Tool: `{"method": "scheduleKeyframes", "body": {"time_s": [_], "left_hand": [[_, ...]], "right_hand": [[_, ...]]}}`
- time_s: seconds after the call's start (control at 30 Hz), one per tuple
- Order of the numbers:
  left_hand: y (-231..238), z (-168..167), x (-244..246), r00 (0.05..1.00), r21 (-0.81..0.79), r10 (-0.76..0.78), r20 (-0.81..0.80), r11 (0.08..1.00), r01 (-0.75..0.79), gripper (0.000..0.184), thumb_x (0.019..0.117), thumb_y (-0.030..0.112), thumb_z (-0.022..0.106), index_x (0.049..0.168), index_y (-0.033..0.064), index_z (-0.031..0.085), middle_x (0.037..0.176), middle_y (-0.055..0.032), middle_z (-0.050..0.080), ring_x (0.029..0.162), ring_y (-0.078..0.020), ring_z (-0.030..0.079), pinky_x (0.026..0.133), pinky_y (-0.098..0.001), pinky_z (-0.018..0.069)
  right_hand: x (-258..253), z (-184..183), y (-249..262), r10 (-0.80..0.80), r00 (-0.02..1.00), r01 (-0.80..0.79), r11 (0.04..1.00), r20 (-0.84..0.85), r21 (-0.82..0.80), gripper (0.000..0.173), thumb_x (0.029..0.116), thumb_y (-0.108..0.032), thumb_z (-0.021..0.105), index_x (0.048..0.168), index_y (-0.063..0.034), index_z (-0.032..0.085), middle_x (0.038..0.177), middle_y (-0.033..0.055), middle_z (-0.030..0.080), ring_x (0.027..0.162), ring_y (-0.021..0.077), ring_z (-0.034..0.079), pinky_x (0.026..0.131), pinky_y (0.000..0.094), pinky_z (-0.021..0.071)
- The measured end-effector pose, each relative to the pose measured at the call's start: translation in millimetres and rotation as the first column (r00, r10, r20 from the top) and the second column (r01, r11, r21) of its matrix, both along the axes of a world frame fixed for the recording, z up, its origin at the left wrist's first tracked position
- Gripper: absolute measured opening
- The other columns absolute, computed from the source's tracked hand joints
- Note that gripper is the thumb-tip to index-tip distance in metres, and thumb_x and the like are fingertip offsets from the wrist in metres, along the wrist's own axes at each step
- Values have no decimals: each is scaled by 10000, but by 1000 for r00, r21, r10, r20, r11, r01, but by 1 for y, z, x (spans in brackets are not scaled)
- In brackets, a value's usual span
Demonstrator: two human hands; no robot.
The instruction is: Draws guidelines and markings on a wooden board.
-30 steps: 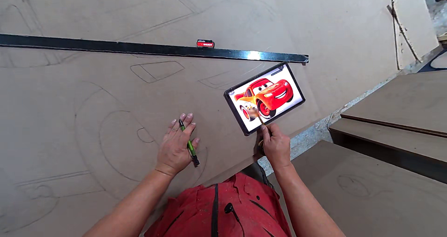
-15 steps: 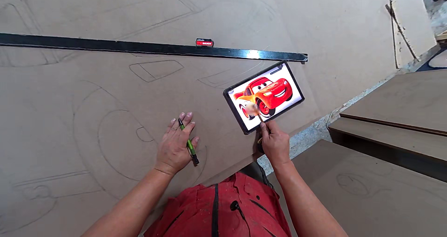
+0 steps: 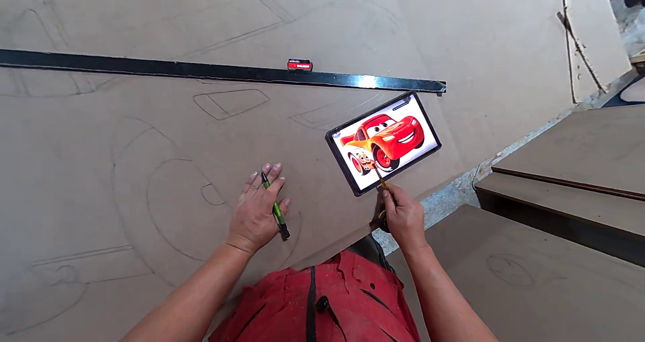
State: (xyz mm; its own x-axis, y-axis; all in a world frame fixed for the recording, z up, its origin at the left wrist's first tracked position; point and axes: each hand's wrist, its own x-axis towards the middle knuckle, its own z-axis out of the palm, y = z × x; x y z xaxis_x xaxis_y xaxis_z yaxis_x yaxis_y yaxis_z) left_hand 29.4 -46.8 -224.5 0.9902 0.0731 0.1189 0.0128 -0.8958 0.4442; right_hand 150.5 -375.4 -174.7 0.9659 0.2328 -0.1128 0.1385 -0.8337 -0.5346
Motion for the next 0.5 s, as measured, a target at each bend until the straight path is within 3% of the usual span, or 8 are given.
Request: {"method": "scheduleKeyframes", "body": {"time_s": [0.5], "left_hand": [[-2,-1,1,1000,-22,4,-5,1000,-4,562,1053,415,418,1466,55,544,1634,-91,408,1544,-264,316,1269,-503,252]], "right_hand": [[3,-10,4,37,992,-32,999,121,-39,255,1050,-251,571,1125,-128,782,998,9,781,941,144,743,840,368,616]]}}
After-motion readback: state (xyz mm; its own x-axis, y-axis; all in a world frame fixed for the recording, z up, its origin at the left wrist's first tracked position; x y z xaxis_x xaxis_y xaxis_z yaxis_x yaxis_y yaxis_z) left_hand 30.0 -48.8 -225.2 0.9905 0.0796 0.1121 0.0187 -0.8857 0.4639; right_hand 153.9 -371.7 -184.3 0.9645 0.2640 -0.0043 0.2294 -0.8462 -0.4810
